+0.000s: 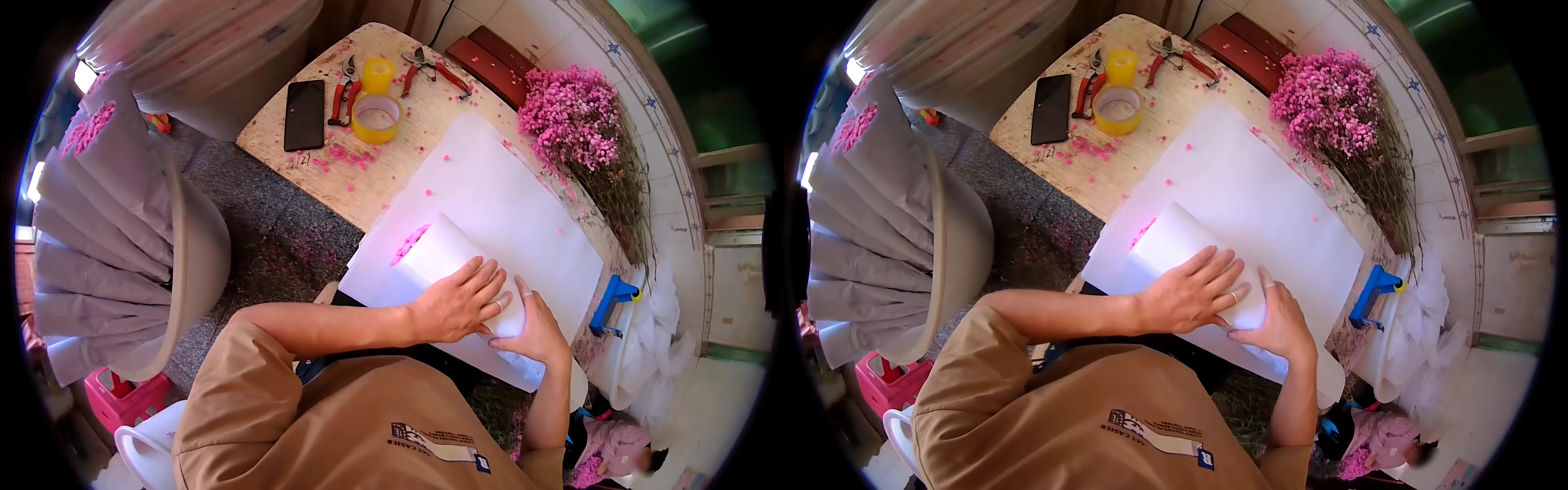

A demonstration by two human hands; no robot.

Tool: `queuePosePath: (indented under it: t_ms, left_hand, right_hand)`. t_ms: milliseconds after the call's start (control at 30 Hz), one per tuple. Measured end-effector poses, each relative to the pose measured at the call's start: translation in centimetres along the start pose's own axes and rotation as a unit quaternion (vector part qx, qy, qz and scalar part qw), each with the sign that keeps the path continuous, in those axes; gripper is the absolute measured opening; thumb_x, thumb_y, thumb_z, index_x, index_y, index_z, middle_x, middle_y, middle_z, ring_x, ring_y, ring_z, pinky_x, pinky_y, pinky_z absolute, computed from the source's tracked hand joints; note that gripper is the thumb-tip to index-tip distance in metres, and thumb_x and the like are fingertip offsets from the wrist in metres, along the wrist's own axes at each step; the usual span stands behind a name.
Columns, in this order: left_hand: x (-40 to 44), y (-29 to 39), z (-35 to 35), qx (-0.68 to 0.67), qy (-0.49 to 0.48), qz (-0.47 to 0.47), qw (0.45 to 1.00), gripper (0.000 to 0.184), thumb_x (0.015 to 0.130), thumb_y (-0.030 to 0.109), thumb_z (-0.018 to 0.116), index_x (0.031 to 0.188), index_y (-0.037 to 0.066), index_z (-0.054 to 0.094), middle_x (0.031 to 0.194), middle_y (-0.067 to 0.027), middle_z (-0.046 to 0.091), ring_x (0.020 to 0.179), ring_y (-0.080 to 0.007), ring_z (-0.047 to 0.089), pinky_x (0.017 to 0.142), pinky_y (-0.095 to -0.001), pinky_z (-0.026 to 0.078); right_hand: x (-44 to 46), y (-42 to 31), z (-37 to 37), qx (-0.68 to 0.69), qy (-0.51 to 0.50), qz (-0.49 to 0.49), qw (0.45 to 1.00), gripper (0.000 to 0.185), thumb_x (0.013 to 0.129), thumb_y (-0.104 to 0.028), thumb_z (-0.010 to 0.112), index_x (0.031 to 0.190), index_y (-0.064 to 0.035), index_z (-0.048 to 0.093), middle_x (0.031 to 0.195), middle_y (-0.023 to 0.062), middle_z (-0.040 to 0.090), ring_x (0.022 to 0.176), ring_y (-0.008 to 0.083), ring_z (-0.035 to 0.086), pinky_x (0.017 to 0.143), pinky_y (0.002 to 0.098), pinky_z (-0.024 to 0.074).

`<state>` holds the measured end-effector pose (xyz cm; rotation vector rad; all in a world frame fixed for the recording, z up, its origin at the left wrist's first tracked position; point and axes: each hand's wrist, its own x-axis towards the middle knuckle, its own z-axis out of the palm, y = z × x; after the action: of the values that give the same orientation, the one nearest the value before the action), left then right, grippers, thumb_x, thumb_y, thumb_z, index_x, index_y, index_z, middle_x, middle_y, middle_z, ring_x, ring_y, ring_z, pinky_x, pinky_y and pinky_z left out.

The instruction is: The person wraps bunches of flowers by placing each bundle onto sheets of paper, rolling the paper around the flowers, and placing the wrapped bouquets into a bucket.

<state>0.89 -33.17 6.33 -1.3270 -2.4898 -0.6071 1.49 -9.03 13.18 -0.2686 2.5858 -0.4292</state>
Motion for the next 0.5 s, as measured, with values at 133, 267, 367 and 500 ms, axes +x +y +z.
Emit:
queuePosePath:
  t_ms: [133, 267, 367, 500]
  left_hand:
    - [-0.2, -0.3, 0.2, 0.025, 0.012, 0.017, 0.999, 0.068, 0.096, 0.054, 0.056, 0.144, 0.006, 0.052, 0.148, -0.0249, 0.050, 0.140, -0.0423, 0.044, 0.119, -0.0552, 0.031]
    - [-0.5, -0.5, -0.5, 0.000, -0.018, 0.023, 1.000, 0.066, 0.096, 0.045, 0.059, 0.149, 0.008, 0.047, 0.153, -0.0238, 0.046, 0.144, -0.0411, 0.041, 0.120, -0.0551, 0.030]
    - [-0.8, -0.5, -0.1, 0.036, -0.028, 0.026, 0.999, 0.063, 0.095, 0.034, 0.060, 0.152, 0.010, 0.044, 0.154, -0.0218, 0.046, 0.145, -0.0396, 0.041, 0.120, -0.0542, 0.030]
    - [-0.8, -0.5, 1.3, 0.085, 0.034, -0.005, 0.996, 0.062, 0.094, 0.025, 0.057, 0.152, 0.011, 0.043, 0.155, -0.0194, 0.047, 0.144, -0.0372, 0.044, 0.120, -0.0521, 0.032]
  right_hand:
    - [0.0, -0.7, 0.2, -0.015, 0.017, 0.016, 1.000, 0.124, 0.053, -0.038, 0.096, 0.154, 0.0043, 0.037, 0.133, 0.0309, 0.059, 0.124, 0.0447, 0.059, 0.106, 0.0476, 0.0479]
    - [-0.4, -1.1, 0.8, -0.028, 0.039, 0.016, 0.999, 0.122, 0.054, -0.038, 0.095, 0.154, 0.0027, 0.038, 0.131, 0.0289, 0.061, 0.121, 0.0434, 0.060, 0.103, 0.0476, 0.0494]
    - [-0.4, -1.2, 0.9, -0.042, 0.059, 0.027, 0.997, 0.114, 0.057, -0.037, 0.094, 0.151, 0.0012, 0.043, 0.127, 0.0250, 0.063, 0.118, 0.0411, 0.062, 0.101, 0.0474, 0.0505]
    - [0.3, -1.2, -0.4, -0.077, 0.075, -0.013, 0.994, 0.102, 0.058, -0.034, 0.092, 0.145, -0.0003, 0.049, 0.121, 0.0210, 0.066, 0.113, 0.0386, 0.064, 0.097, 0.0462, 0.0517]
